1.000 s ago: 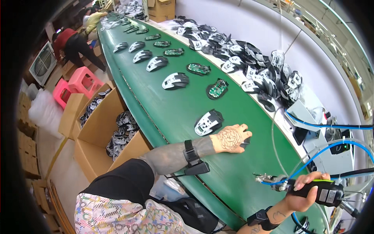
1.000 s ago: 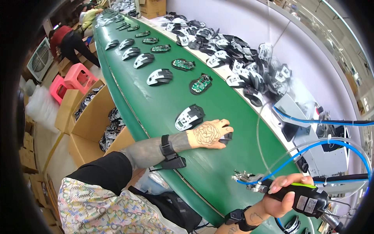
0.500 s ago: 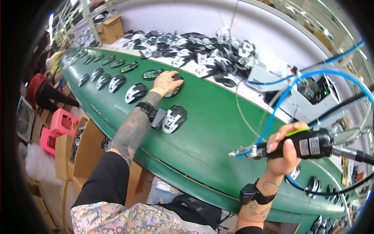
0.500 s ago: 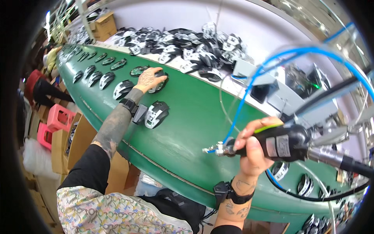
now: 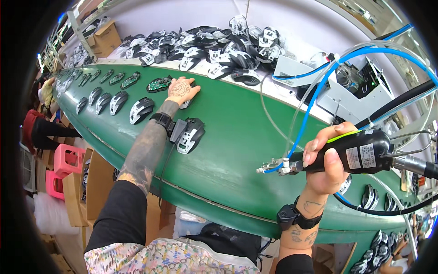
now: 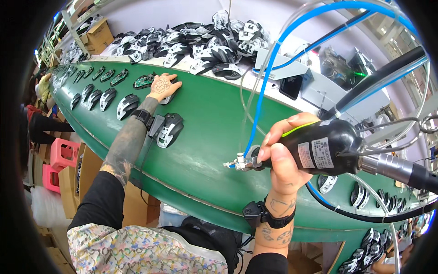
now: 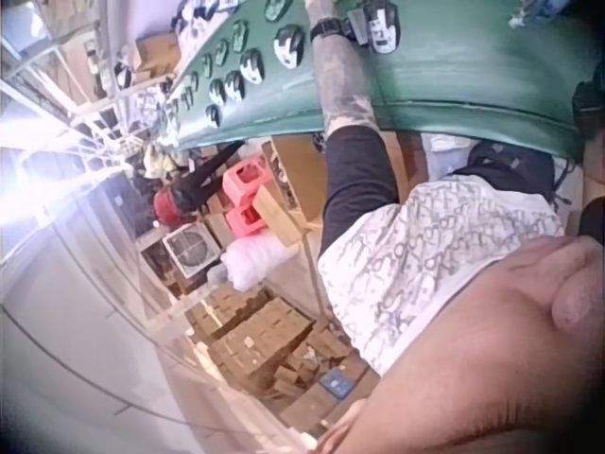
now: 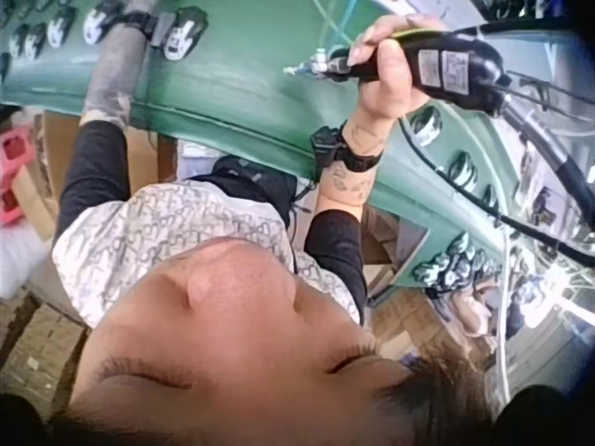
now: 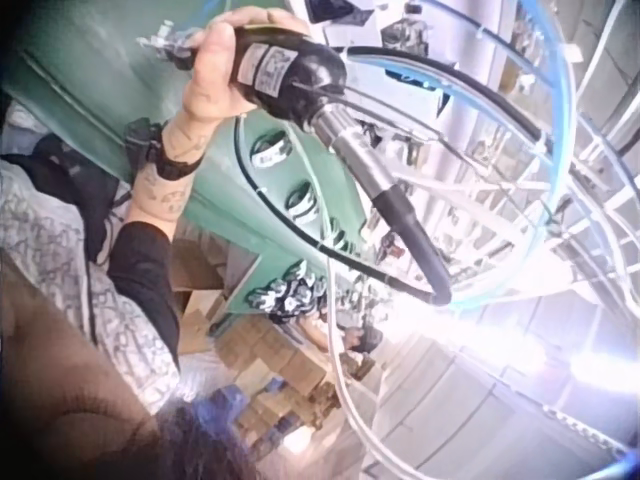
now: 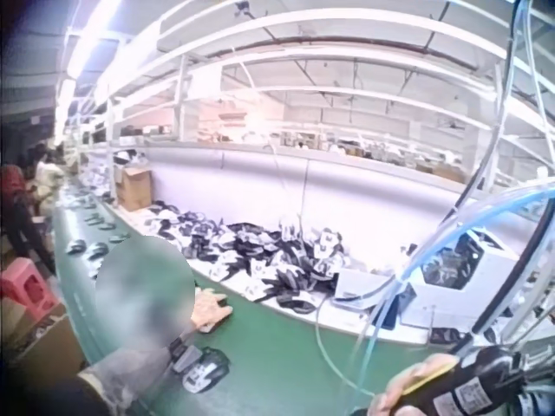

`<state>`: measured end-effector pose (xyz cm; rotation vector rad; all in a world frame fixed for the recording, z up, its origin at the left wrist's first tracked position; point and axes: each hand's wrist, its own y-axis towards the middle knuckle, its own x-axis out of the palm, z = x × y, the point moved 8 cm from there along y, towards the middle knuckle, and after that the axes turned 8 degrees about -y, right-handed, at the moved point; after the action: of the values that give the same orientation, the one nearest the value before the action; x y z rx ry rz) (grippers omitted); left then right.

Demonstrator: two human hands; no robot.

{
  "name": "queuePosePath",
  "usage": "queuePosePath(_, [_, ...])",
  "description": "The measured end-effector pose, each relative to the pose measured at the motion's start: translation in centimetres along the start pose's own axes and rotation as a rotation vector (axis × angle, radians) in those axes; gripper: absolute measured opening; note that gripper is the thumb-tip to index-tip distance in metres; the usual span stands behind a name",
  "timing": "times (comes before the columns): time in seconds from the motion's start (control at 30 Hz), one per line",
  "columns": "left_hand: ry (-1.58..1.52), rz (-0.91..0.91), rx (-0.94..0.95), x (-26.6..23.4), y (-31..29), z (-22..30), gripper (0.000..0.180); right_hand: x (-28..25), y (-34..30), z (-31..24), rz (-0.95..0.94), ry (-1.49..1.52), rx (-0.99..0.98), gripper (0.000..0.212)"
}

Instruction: Using an electric screwdriver to assemble components of computer mice on a production line.

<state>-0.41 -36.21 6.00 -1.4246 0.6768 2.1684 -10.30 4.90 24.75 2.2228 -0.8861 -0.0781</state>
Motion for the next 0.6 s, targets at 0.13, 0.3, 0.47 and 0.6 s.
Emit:
queuePosePath(0.13, [-0.006, 0.042, 0.044, 0.0, 0.0, 0.3, 0.059, -0.4, 0.4, -0.8, 0.019, -0.019, -0.025, 0.038])
queuePosePath(0.3, [0.053, 0.196, 0.223, -1.8, -2.7, 1.6, 0.069, -1.1, -0.5, 0.7, 0.03, 0.001, 0.028, 0.041])
queuePosePath(0.47, [-0.087, 0.086, 0.422, -6.2, -13.9, 8.3, 0.054, -1.7, 0.7, -1.4, 0.011, -0.067, -0.045, 0.039])
queuePosePath(0.6, [-0.127, 0.004, 0.457, -4.2, -17.7, 7.6, 0.062, -2.4, 0.7, -0.8, 0.063, -0.004, -0.042, 0.04])
